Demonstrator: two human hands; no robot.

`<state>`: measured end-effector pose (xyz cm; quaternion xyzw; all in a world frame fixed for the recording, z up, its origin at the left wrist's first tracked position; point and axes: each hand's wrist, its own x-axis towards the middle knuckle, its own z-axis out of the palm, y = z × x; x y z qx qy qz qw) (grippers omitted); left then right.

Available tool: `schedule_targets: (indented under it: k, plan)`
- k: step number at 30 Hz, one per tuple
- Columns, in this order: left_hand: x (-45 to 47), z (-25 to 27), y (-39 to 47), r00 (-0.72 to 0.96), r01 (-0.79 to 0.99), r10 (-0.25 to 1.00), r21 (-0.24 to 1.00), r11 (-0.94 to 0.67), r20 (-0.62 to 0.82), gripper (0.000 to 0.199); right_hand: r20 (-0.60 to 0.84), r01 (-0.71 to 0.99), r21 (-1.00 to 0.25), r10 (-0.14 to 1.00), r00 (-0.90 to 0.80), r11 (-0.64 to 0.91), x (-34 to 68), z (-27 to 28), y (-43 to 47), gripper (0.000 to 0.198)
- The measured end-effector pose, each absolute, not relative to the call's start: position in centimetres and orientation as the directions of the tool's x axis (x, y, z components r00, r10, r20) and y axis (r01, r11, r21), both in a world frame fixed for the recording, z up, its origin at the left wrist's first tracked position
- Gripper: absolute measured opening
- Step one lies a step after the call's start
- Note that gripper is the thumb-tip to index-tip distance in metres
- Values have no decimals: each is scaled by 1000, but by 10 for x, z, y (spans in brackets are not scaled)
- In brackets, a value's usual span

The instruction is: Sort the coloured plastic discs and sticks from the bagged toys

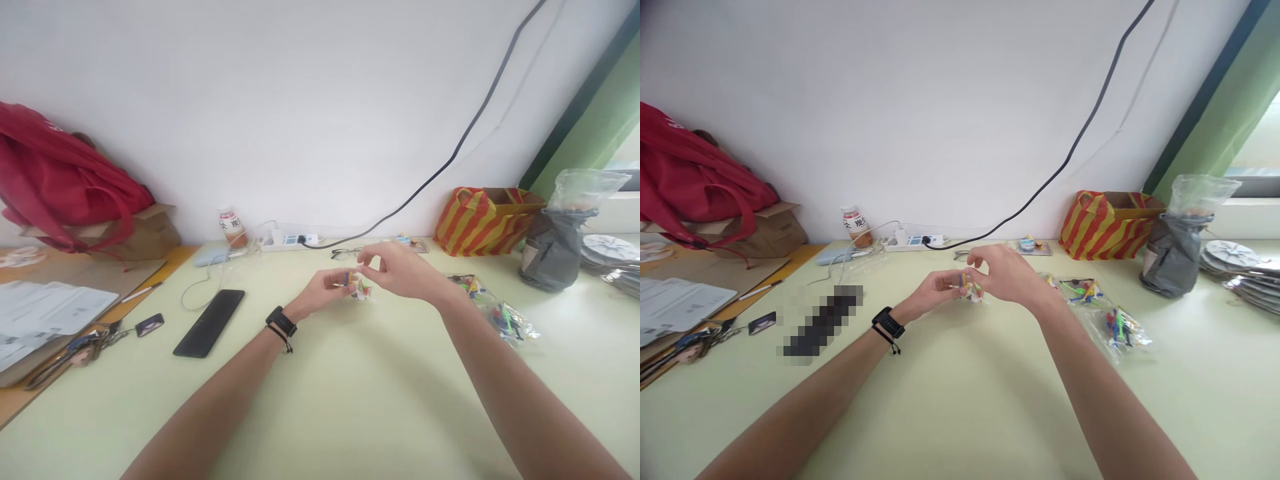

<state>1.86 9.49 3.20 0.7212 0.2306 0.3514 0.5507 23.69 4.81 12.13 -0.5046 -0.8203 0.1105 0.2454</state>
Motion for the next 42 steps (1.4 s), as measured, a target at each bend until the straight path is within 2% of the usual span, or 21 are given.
schedule_targets:
  k: [2,8,11,14,18,21,23,26,33,42]
  plan:
    - [16,33,97,659,-24,714,955,-295,237,52,252,783,-423,890,-381,455,241,118,50,22]
    - [14,20,109,538,7,814,965,-262,218,45,235,799,-404,894,-380,446,242,113,53,27]
    - [16,17,108,516,17,828,964,-265,219,43,174,798,-434,908,-381,418,242,113,51,30]
    - [20,16,104,486,-2,838,959,-283,248,43,77,767,-523,917,-391,371,242,113,51,31]
    - [25,15,99,457,-37,837,947,-319,300,45,27,606,-709,873,-486,360,242,117,51,24]
    - [28,12,97,437,-40,851,951,-305,291,50,-20,509,-809,851,-525,295,241,118,51,33]
    - [29,11,96,402,-48,875,961,-274,269,51,-34,499,-827,863,-505,259,240,117,51,41]
    - [31,10,96,370,-94,901,974,-207,228,52,-2,540,-798,895,-446,267,241,113,55,41]
    - [33,12,95,355,-184,917,976,-120,180,54,47,643,-686,902,-430,342,244,110,60,13]
    - [35,12,92,353,-169,921,980,-109,164,55,34,750,-544,903,-429,377,244,104,61,26]
